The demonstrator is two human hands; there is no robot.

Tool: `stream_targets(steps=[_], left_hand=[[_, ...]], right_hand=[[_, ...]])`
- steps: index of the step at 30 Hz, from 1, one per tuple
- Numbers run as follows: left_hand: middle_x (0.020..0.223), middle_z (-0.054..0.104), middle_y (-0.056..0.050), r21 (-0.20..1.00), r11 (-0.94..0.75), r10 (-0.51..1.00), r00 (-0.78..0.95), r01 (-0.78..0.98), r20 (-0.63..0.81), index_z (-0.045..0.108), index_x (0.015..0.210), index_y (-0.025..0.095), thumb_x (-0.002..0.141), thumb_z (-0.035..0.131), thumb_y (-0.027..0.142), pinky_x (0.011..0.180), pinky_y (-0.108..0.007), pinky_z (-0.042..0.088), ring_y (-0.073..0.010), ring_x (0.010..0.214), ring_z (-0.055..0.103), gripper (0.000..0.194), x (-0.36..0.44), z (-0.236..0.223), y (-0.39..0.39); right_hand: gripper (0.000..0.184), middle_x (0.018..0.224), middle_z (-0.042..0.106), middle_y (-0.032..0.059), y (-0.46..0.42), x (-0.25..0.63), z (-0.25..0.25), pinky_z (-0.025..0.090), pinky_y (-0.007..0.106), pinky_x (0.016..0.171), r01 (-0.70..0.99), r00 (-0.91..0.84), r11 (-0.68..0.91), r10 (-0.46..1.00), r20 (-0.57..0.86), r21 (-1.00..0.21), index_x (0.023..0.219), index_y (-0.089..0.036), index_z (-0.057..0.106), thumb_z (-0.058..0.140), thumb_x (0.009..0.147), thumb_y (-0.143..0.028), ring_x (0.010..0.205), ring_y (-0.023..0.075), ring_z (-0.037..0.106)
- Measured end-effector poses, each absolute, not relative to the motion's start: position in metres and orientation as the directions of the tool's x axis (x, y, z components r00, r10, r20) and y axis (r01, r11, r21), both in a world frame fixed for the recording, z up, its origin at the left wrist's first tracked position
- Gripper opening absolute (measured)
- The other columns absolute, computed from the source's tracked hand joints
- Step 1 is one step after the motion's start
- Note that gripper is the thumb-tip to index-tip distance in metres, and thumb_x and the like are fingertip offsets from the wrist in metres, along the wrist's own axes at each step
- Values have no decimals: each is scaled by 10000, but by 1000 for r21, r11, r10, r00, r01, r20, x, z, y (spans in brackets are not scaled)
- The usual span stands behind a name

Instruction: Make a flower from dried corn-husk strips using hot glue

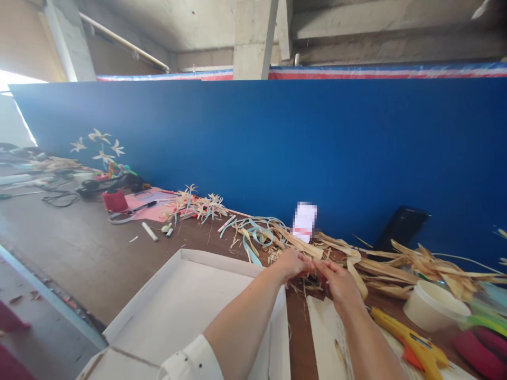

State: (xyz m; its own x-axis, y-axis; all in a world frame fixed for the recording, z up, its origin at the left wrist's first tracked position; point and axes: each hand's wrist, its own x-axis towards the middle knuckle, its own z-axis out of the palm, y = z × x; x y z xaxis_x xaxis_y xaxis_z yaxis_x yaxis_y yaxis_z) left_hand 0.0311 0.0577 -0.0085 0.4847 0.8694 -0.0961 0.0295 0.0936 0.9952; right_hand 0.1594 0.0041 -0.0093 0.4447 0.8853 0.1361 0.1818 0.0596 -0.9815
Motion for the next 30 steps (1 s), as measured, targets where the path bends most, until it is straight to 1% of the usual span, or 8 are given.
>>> stream_targets(steps=[6,12,17,19,22,25,27,30], left_hand=[[560,569,24,975,216,832,533,-54,-155,633,649,117,616,619,64,561,-199,413,-59,496,479,63,30,-1,53],[610,593,16,983,183,839,526,-31,-140,624,714,114,602,659,92,581,-202,438,-63,529,514,119,32,-4,55],[622,606,25,986,164,845,517,-12,-134,562,947,129,558,698,117,556,-220,450,-94,541,540,413,32,-10,58],[596,594,34,987,159,854,503,-2,-137,536,984,131,547,693,108,531,-218,440,-97,517,530,465,32,-11,58],[566,567,40,993,85,860,497,78,-113,579,896,123,550,684,122,502,-193,402,-86,499,499,361,31,-7,56],[559,557,39,970,-40,872,483,241,-84,633,787,129,557,674,148,489,-181,367,-79,502,471,234,28,0,52],[565,561,35,943,-106,874,482,316,-64,659,753,135,566,664,156,495,-182,359,-79,510,462,189,27,3,51],[574,566,33,926,-142,874,483,349,-48,680,758,141,578,656,162,507,-183,361,-78,512,452,183,27,3,51]], right_hand=[[329,494,575,0,7,163,-12,346,254,396,138,463,19,883,81,-990,668,-167,676,697,541,-470,423,138,469],[342,531,598,5,10,163,-17,370,254,421,64,495,-27,869,8,-998,710,-167,668,710,536,-458,451,145,495],[345,474,523,-33,12,165,-19,346,243,405,46,530,-16,848,11,-999,720,-175,665,728,531,-456,423,119,440],[348,479,522,-35,12,165,-18,346,240,404,25,539,-16,842,0,-1000,730,-178,666,737,529,-454,428,116,438],[370,518,565,-18,11,165,-16,372,234,423,-22,532,-31,846,-38,-999,764,-178,668,748,526,-449,475,130,484],[399,570,612,11,10,164,-15,385,234,428,-21,531,-36,846,-42,-999,797,-169,675,752,523,-448,522,151,530],[424,566,617,19,9,164,-15,367,237,402,17,537,-44,843,-28,-999,821,-162,683,742,532,-465,495,151,525],[432,527,607,17,9,166,-16,328,245,359,89,543,-35,840,19,-995,828,-160,695,718,552,-492,414,134,474]])
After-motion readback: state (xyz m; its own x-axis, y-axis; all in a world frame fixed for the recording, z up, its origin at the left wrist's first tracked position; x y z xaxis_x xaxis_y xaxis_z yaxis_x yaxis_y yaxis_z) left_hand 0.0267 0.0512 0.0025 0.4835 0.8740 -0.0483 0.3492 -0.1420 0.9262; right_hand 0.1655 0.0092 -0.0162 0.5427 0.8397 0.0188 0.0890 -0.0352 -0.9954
